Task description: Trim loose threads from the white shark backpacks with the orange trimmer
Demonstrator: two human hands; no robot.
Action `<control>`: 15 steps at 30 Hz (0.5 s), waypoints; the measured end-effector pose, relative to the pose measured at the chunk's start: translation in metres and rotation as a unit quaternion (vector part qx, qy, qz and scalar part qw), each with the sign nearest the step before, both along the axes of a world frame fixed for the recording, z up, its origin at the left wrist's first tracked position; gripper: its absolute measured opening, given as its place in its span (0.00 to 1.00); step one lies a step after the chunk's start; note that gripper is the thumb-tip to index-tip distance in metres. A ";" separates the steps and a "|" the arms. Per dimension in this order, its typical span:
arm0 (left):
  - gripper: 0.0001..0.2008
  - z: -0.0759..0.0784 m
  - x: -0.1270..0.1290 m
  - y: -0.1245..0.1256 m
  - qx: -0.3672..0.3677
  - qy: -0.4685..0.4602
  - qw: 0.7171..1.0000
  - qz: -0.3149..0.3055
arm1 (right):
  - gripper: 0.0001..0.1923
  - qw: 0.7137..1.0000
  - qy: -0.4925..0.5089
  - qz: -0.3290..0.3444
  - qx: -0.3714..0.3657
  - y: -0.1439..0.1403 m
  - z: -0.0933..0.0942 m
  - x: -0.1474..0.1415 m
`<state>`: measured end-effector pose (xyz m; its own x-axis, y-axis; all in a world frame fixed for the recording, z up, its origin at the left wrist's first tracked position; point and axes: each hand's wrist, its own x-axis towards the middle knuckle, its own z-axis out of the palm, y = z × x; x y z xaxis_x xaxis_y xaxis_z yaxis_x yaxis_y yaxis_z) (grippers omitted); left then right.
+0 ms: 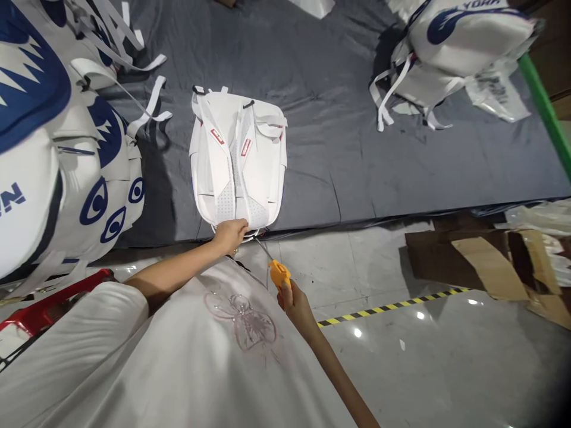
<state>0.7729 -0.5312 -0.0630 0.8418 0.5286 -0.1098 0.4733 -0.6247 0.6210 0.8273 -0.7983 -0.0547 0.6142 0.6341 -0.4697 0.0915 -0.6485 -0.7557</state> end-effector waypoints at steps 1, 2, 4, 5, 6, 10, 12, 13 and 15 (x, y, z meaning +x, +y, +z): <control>0.11 0.003 0.000 0.004 0.005 -0.020 1.000 0.018 | 0.24 1.000 -0.020 0.012 -0.017 0.005 -0.004 0.000; 0.12 0.006 -0.002 0.009 0.015 -0.047 0.998 0.037 | 0.22 0.998 -0.044 0.027 -0.035 0.011 -0.008 0.001; 0.13 0.010 -0.010 0.016 0.063 -0.090 0.993 0.038 | 0.19 0.990 -0.091 0.061 -0.084 0.026 -0.014 0.001; 0.13 0.011 -0.014 0.018 0.099 -0.097 0.990 0.013 | 0.17 0.985 -0.110 0.078 -0.111 0.034 -0.016 0.002; 0.15 0.010 -0.016 0.019 0.138 -0.093 0.986 -0.023 | 0.16 0.978 -0.125 0.093 -0.138 0.042 -0.018 0.003; 0.32 -0.003 -0.006 0.016 0.239 0.011 0.963 -0.127 | 0.16 0.960 -0.153 0.141 -0.190 0.065 -0.019 0.007; 0.30 -0.012 0.007 0.016 0.256 0.056 0.955 -0.139 | 0.16 0.958 -0.150 0.152 -0.190 0.070 -0.021 0.008; 0.28 -0.015 0.013 0.017 0.261 0.066 0.952 -0.147 | 0.16 0.959 -0.147 0.153 -0.189 0.071 -0.022 0.007; 0.26 -0.018 0.022 0.020 0.263 0.065 0.949 -0.162 | 0.16 0.960 -0.145 0.150 -0.187 0.069 -0.025 0.003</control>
<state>0.7951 -0.5112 -0.0807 0.9666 0.2556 -0.0164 0.2555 -0.9578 0.1318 0.8305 -0.7295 -0.0800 0.5701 0.6225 -0.5362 0.4873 -0.7816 -0.3893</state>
